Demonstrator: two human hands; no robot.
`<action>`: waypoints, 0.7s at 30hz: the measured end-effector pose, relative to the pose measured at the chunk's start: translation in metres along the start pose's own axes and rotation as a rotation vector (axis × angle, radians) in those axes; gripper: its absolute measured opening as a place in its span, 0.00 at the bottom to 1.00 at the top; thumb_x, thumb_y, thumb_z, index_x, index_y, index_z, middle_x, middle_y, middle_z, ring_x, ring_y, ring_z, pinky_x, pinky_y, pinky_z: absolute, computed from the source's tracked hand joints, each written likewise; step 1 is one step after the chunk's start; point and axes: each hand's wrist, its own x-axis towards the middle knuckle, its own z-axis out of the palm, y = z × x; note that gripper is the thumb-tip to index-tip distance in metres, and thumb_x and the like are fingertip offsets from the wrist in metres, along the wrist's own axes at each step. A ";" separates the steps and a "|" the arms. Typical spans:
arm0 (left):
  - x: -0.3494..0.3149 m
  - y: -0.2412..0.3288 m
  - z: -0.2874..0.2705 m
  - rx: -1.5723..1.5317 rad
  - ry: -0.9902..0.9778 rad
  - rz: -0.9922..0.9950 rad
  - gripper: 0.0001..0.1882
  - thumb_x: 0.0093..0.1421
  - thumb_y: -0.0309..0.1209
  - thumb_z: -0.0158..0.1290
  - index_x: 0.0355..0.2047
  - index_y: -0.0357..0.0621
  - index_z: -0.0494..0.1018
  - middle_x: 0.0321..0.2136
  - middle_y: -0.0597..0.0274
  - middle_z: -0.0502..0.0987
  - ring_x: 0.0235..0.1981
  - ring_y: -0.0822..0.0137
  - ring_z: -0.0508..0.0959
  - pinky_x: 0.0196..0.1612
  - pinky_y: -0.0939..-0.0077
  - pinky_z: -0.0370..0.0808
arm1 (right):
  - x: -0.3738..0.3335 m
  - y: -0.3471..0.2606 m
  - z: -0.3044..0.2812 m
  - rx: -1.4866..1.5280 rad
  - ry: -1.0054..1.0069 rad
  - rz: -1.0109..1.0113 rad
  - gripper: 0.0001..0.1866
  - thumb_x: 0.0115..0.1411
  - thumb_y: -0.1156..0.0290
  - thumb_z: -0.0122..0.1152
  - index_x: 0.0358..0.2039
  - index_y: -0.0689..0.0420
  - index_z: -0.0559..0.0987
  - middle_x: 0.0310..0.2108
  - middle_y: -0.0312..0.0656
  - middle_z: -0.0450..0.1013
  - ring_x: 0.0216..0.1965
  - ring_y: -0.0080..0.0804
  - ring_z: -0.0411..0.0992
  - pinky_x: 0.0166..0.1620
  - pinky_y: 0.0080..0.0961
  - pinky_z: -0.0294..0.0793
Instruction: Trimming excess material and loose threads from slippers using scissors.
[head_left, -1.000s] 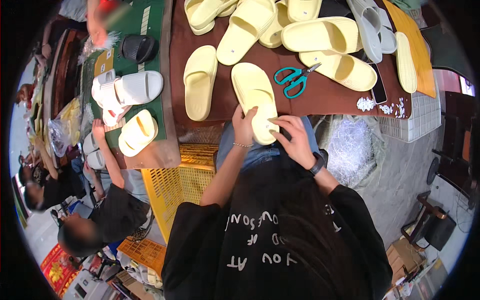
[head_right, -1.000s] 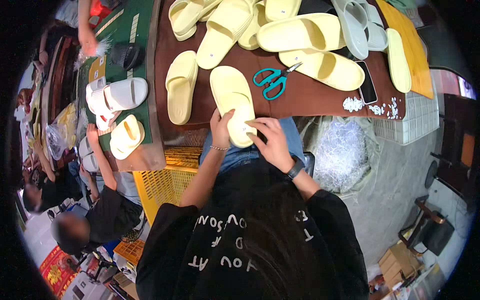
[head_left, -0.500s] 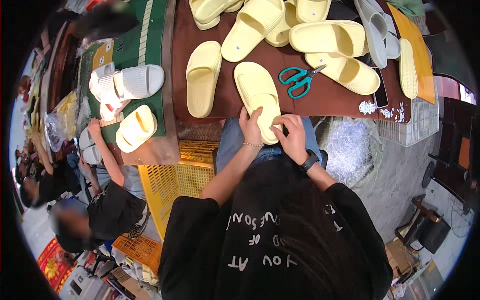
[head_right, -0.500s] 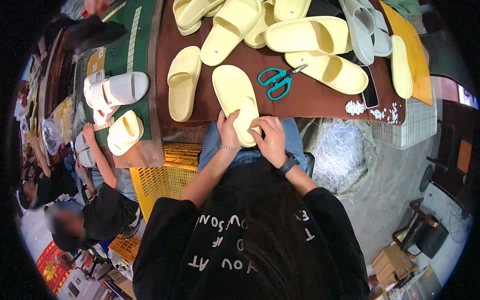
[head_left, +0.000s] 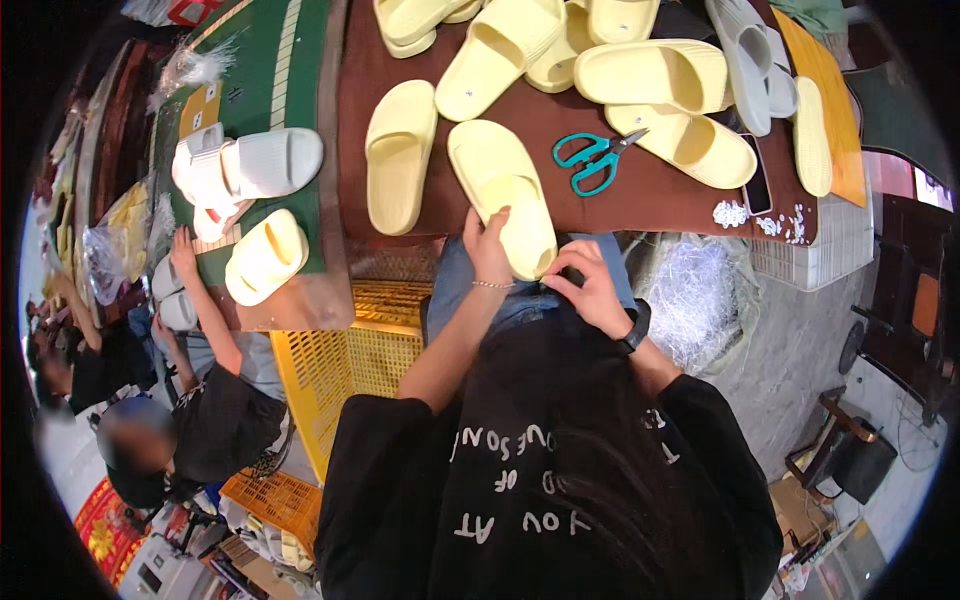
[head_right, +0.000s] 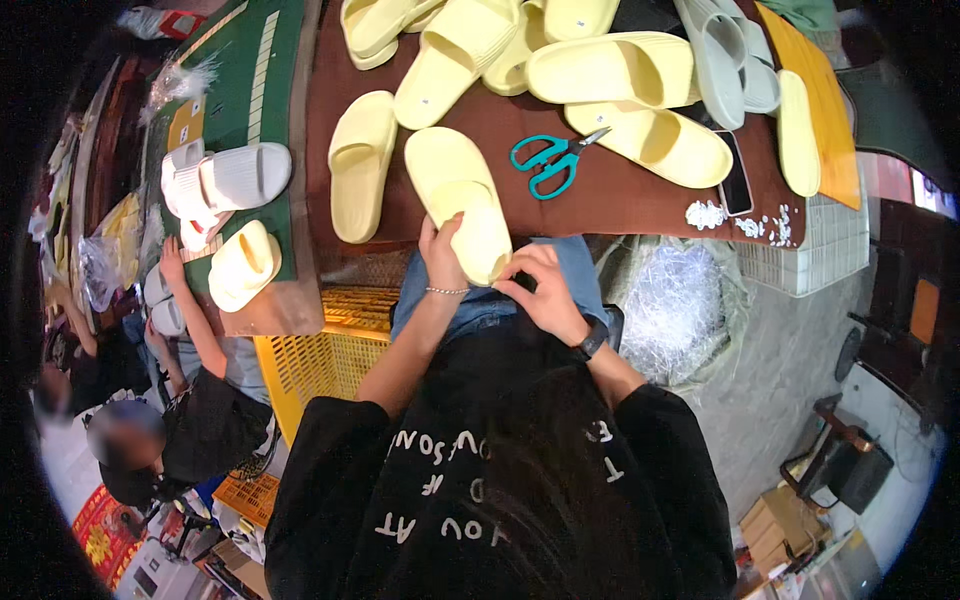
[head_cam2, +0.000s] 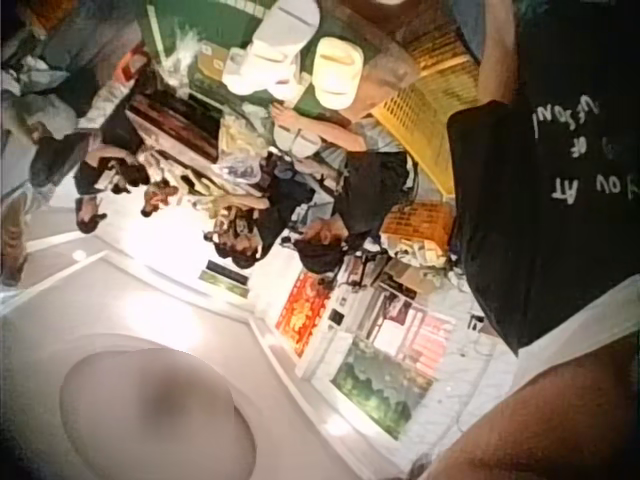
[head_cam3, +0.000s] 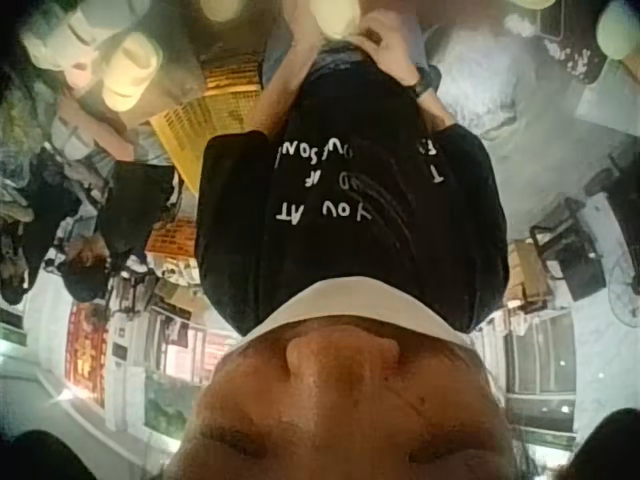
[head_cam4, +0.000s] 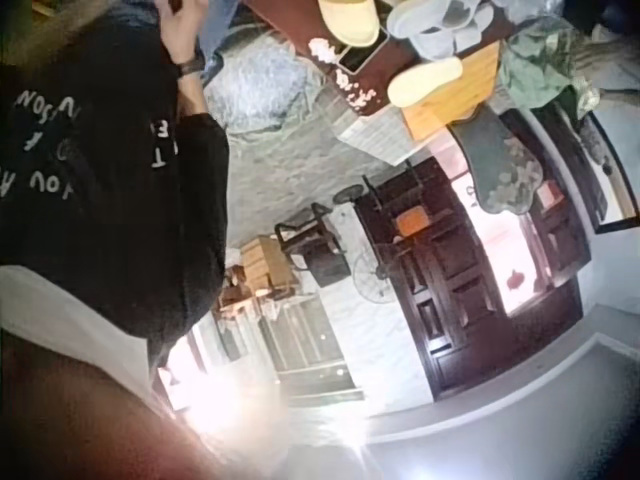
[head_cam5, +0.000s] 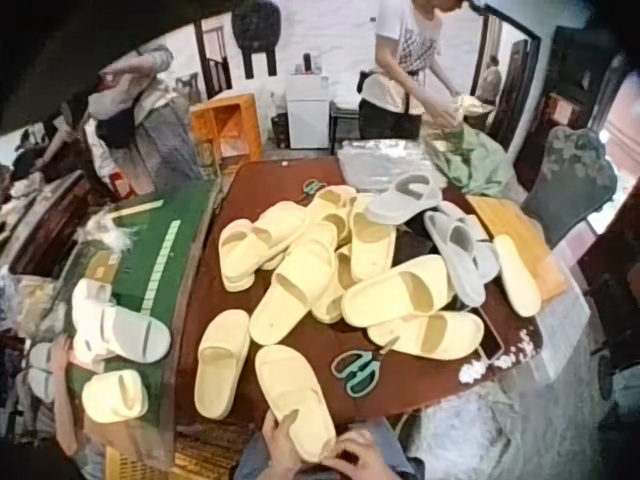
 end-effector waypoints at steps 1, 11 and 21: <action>-0.001 -0.001 0.003 0.012 -0.002 0.007 0.12 0.55 0.22 0.53 0.40 0.34 0.71 0.35 0.60 0.76 0.33 0.71 0.75 0.37 0.79 0.73 | -0.003 0.009 -0.007 -0.017 0.010 0.009 0.06 0.51 0.71 0.64 0.28 0.56 0.76 0.35 0.39 0.71 0.42 0.39 0.66 0.49 0.30 0.62; 0.006 0.015 -0.005 0.050 -0.056 -0.031 0.13 0.56 0.23 0.51 0.43 0.33 0.70 0.38 0.58 0.75 0.36 0.69 0.76 0.40 0.78 0.73 | -0.016 0.168 -0.165 -0.288 1.141 0.326 0.13 0.55 0.60 0.63 0.32 0.58 0.79 0.51 0.48 0.64 0.54 0.43 0.60 0.56 0.37 0.57; -0.008 0.079 -0.042 0.620 -0.717 -0.287 0.18 0.51 0.27 0.58 0.42 0.35 0.72 0.35 0.67 0.75 0.36 0.76 0.73 0.40 0.79 0.71 | -0.012 0.142 -0.099 0.320 1.487 0.573 0.31 0.52 0.56 0.68 0.46 0.66 0.69 0.47 0.50 0.66 0.51 0.37 0.62 0.54 0.35 0.61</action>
